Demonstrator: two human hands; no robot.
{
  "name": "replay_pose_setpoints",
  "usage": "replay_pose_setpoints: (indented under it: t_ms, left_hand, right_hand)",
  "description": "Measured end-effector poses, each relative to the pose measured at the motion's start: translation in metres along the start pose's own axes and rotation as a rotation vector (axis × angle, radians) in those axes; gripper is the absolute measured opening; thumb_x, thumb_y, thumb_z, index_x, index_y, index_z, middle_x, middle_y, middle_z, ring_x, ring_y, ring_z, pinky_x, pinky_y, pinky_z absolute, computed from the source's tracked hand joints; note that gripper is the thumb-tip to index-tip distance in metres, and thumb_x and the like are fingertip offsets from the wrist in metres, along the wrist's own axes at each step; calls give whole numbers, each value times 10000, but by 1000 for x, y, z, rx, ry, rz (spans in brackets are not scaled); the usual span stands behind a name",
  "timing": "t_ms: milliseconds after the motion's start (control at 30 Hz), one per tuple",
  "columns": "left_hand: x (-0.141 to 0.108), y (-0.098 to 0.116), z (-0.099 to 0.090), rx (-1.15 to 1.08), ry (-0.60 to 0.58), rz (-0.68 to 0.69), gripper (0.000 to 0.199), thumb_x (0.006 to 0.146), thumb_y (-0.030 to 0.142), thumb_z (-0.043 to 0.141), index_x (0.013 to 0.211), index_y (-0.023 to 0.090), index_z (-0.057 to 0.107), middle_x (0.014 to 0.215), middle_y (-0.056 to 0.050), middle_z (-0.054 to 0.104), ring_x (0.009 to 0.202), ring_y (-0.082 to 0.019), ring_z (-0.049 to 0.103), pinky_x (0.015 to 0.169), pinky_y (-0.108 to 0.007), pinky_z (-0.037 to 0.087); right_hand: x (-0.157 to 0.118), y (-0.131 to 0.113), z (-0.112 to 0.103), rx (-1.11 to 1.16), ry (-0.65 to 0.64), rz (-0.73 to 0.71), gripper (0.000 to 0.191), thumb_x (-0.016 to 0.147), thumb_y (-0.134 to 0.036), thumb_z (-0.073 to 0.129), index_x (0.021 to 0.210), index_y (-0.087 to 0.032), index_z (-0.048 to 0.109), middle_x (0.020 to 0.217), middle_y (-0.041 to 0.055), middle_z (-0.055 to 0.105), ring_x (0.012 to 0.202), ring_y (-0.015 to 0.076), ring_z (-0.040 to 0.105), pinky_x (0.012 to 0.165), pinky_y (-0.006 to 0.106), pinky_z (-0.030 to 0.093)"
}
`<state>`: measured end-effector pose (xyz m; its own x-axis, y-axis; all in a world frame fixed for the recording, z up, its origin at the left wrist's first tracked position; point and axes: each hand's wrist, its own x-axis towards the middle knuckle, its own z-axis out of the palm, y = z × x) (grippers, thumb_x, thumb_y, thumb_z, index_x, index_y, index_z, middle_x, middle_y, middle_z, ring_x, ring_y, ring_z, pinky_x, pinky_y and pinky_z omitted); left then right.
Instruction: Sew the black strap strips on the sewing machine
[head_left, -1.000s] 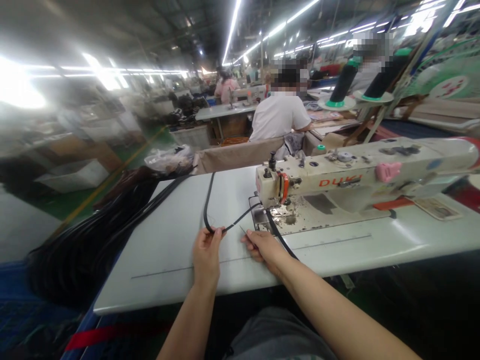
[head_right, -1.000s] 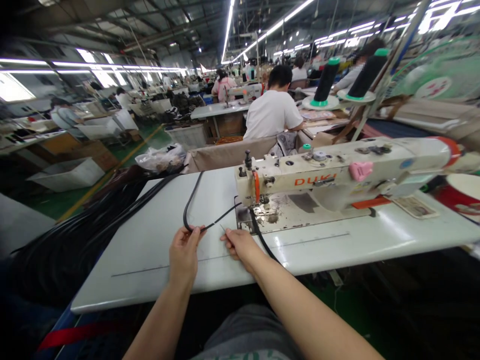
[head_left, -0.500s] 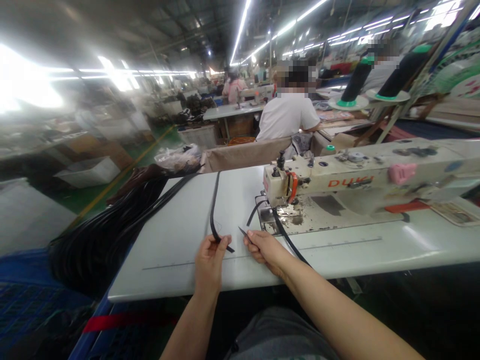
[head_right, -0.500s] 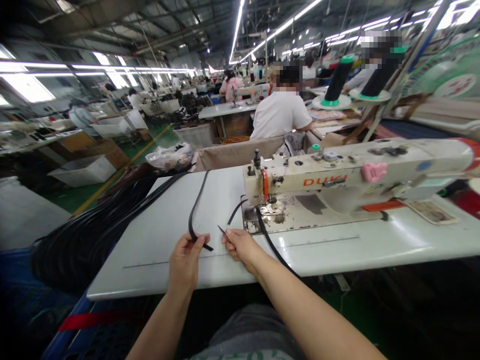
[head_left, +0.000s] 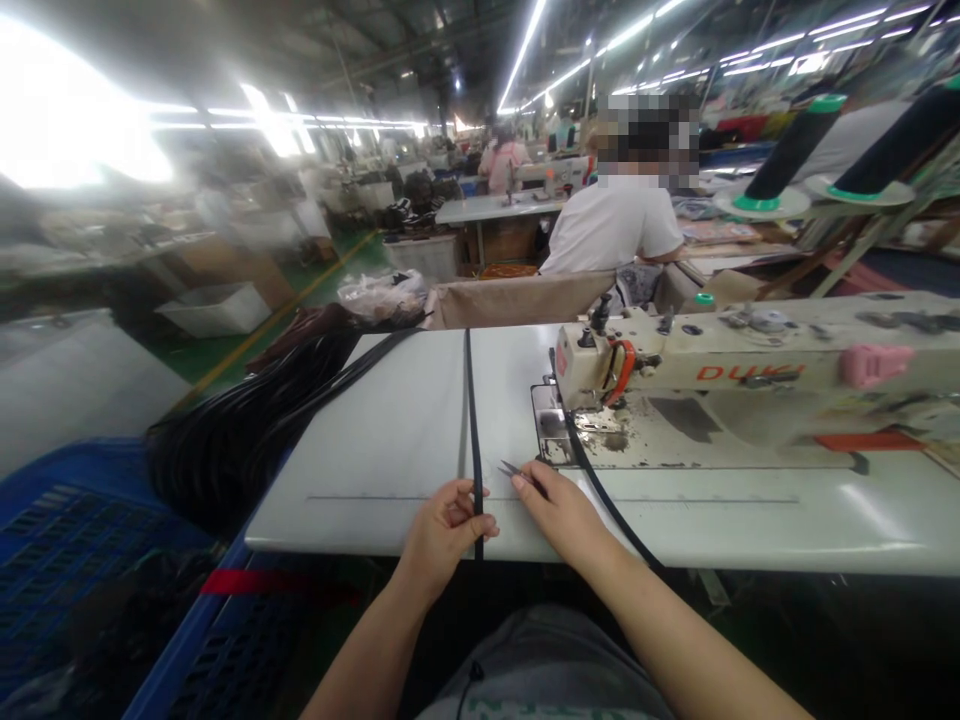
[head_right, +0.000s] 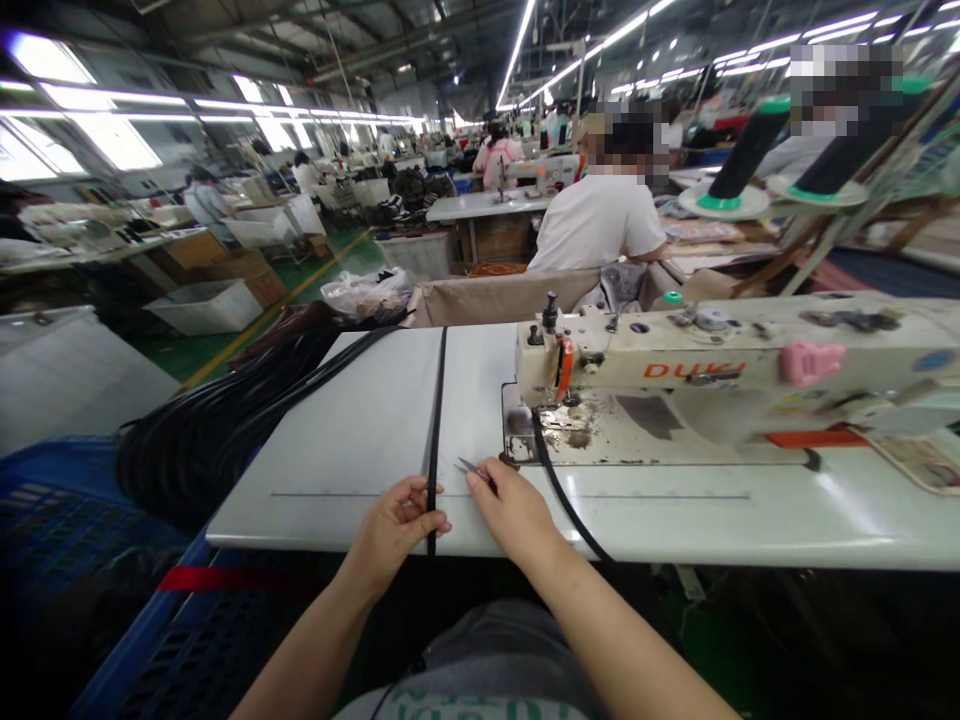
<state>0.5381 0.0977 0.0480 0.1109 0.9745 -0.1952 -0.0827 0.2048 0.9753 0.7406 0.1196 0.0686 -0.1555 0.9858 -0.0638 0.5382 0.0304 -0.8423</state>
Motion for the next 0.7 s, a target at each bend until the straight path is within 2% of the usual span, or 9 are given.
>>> replay_pose_setpoints:
  t_ms: [400,533,600,700]
  left_hand:
    - [-20,-4,4,17,-100,-7,443,712,360,906,1040,175,670,731,6,703,682,-178,727,681,-288,562]
    - [-22,-3,2,41,-83,-18,475,696,364,911,1052,170,663,742,4,703,700,-171,724,690,-272,551]
    - [-23,-3,0,74,-55,-38,500,688,370,911,1060,164,649,725,12,687,687,-158,711,638,-240,527]
    - [-26,-3,-2,106,-10,-128,615,687,413,897,1155,177,576,724,27,656,643,-176,713,457,-186,419]
  right_hand:
    - [1,-16,3,-32,-91,-14,279,984,-428,498,788,-244,572,751,-5,621,772,191,576,703,285,362]
    - [2,-14,3,-33,-39,7,309,1002,-423,458,773,-239,555,749,1,611,769,194,577,699,289,361]
    - [3,-12,3,-5,-6,0,305,1003,-441,464,799,-238,566,775,7,624,787,199,587,714,292,378]
    - [2,-8,4,4,-22,-13,291,998,-446,496,811,-236,572,777,9,634,777,196,587,711,290,388]
